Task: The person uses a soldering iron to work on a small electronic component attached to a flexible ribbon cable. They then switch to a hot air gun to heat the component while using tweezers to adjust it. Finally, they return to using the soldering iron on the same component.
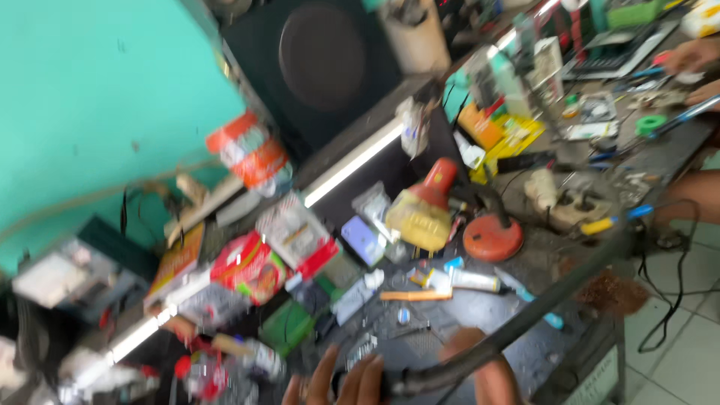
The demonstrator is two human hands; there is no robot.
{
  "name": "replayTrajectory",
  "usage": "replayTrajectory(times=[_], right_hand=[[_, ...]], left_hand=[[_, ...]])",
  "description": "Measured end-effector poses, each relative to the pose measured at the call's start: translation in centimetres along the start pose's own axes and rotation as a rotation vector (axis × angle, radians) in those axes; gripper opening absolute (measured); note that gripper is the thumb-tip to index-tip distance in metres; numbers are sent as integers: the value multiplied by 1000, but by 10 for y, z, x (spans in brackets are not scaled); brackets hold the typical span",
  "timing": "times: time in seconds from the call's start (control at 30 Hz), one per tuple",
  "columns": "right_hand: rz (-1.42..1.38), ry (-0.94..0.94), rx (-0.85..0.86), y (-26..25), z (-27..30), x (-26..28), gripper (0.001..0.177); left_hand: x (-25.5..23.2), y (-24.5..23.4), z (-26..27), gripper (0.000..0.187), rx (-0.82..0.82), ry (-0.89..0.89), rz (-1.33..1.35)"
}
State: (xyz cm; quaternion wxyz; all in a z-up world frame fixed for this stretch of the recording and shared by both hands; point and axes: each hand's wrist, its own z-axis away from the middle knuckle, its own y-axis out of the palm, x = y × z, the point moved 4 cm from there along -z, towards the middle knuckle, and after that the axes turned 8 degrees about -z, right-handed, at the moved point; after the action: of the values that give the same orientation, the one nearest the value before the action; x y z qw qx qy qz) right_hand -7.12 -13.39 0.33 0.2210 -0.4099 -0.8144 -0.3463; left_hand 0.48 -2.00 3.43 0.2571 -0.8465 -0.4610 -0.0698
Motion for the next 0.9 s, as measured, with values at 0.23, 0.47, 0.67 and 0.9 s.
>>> replayTrajectory(times=[0.23, 0.47, 0.67, 0.9], right_hand=[[-557, -53, 648, 5, -45, -27, 55], [-92, -99, 978, -14, -60, -53, 88], [260, 191, 962, -39, -12, -126, 34], [439, -172, 1269, 24, 1, -184, 17]], left_hand=[[-14, -49, -51, 27, 184, 112, 241], [39, -19, -47, 32, 646, -72, 975], [59, 15, -26, 25, 857, -215, 1531], [82, 60, 28, 27, 607, -597, 2078]])
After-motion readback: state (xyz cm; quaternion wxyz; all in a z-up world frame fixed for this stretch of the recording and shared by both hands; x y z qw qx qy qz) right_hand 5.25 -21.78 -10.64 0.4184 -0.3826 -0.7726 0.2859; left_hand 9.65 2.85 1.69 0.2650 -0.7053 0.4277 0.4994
